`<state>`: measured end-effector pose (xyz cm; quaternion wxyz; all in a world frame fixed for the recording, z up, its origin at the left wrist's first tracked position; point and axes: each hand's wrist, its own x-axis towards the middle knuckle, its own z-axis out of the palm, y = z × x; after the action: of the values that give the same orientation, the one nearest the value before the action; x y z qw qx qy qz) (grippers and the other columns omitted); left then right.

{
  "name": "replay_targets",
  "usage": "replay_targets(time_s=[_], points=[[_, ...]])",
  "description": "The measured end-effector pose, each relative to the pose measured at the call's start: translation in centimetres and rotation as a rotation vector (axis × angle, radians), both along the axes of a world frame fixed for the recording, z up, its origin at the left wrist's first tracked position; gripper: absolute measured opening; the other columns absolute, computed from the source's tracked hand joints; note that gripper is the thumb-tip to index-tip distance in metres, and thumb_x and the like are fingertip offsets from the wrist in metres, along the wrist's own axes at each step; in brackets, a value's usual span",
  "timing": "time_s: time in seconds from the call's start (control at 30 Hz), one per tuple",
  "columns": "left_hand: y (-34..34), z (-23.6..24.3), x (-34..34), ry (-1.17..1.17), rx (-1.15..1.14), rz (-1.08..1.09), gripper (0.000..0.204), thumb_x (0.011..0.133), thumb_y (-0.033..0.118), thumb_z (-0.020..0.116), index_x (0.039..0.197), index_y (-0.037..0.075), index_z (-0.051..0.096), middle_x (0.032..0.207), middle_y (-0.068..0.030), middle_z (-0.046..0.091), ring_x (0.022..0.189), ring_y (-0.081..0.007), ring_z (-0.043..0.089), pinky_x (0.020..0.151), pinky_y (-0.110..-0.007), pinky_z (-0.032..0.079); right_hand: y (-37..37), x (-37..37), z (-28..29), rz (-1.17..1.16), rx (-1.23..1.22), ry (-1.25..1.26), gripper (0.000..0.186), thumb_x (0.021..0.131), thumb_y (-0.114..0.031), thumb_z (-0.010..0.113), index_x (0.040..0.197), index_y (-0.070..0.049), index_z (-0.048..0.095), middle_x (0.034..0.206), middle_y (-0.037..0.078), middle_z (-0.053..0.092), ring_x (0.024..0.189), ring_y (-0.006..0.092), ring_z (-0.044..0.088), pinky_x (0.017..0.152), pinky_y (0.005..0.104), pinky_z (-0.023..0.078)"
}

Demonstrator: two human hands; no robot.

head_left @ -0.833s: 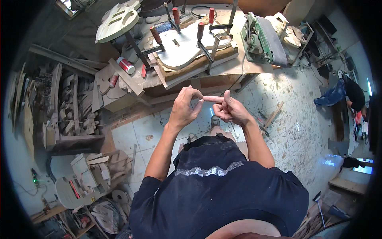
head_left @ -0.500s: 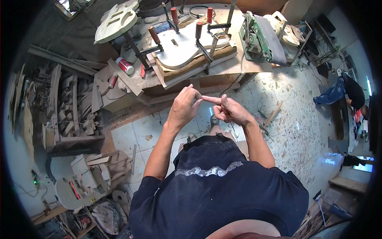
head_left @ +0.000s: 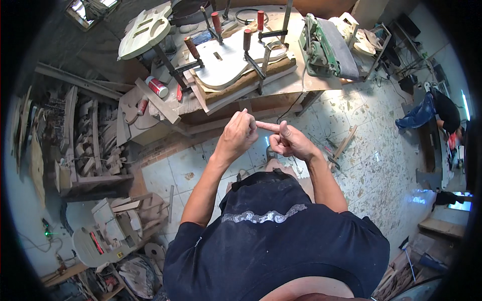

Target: The person works on the body of a guitar clamped to a bench. They use a chisel and a small mallet to remove material from the interior cavity of the instrument, periodically checking the fit and clearing away wood shavings.

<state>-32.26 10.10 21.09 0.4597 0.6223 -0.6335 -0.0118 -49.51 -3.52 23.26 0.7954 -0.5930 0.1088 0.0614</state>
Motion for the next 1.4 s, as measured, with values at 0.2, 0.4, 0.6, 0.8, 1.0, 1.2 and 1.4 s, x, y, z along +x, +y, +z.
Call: replay_targets(time_s=[0.2, 0.4, 0.6, 0.8, 1.0, 1.2, 1.4], points=[[-0.1, -0.3, -1.5, 0.182, -0.105, 0.111, 0.024, 0.074, -0.009, 0.066, 0.091, 0.003, 0.055, 0.076, -0.0087, 0.055, 0.069, -0.0234, 0.058, 0.098, -0.046, 0.052, -0.4, 0.3, -1.3, -0.041, 0.229, -0.092, 0.094, 0.093, -0.076, 0.025, 0.153, -0.003, 0.030, 0.064, 0.001, 0.051, 0.043, 0.0012, 0.030, 0.038, 0.0173, 0.023], [0.5, 0.4, -3.4, 0.781, 0.161, 0.331, 0.012, 0.089, 0.007, 0.067, 0.097, -0.001, 0.067, 0.088, -0.0073, 0.068, 0.075, -0.0138, 0.063, 0.083, -0.033, 0.055, 0.8, 0.7, -0.4, -0.096, 0.715, -0.221, 0.100, 0.090, -0.079, 0.023, 0.156, -0.004, 0.016, 0.063, 0.006, 0.052, 0.039, 0.0026, 0.031, 0.034, 0.0155, 0.027], [-0.4, -0.7, -3.5, 1.333, 0.108, 0.086, 0.025, 0.094, 0.018, 0.065, 0.100, -0.005, 0.070, 0.088, -0.0068, 0.072, 0.077, -0.0111, 0.064, 0.075, -0.025, 0.050, 1.4, 0.9, -0.8, -0.037, 0.606, -0.226, 0.100, 0.087, -0.084, 0.018, 0.158, -0.014, 0.016, 0.065, 0.007, 0.055, 0.040, 0.0013, 0.029, 0.034, 0.0156, 0.025], [-0.8, -0.1, -3.3, 1.209, 0.132, 0.102, 0.023, 0.093, 0.017, 0.067, 0.097, -0.005, 0.072, 0.087, -0.0099, 0.073, 0.076, -0.0118, 0.064, 0.073, -0.026, 0.050, 1.4, 0.6, -0.9, -0.090, 0.230, -0.170, 0.097, 0.088, -0.082, 0.020, 0.159, -0.017, 0.017, 0.065, 0.004, 0.054, 0.041, 0.0009, 0.028, 0.037, 0.0158, 0.023], [-0.8, 0.1, -3.0, 1.222, 0.157, 0.047, 0.020, 0.093, 0.015, 0.067, 0.095, -0.004, 0.070, 0.087, -0.0104, 0.072, 0.076, -0.0121, 0.063, 0.072, -0.026, 0.050, 1.1, 0.3, -0.4, -0.074, 0.074, -0.139, 0.099, 0.086, -0.083, 0.025, 0.159, -0.017, 0.016, 0.066, 0.005, 0.055, 0.042, 0.0015, 0.026, 0.039, 0.0170, 0.021], [-1.4, -1.1, -3.0, 1.249, 0.122, -0.016, 0.013, 0.095, 0.013, 0.061, 0.090, 0.002, 0.065, 0.085, -0.0047, 0.066, 0.083, -0.0110, 0.061, 0.074, -0.026, 0.047, 1.0, 0.4, -0.5, -0.086, 0.091, -0.197, 0.093, 0.090, -0.079, 0.022, 0.158, -0.016, 0.018, 0.067, 0.004, 0.054, 0.042, 0.0009, 0.027, 0.038, 0.0181, 0.022], [-1.6, -1.7, -3.4, 1.349, 0.062, -0.008, 0.012, 0.094, 0.013, 0.061, 0.096, 0.001, 0.064, 0.088, -0.0043, 0.067, 0.083, -0.0119, 0.061, 0.076, -0.027, 0.048, 0.9, 0.4, 0.2, -0.096, 0.279, -0.196, 0.099, 0.086, -0.083, 0.022, 0.159, -0.016, 0.014, 0.068, 0.006, 0.057, 0.041, 0.0011, 0.029, 0.037, 0.0174, 0.023]])
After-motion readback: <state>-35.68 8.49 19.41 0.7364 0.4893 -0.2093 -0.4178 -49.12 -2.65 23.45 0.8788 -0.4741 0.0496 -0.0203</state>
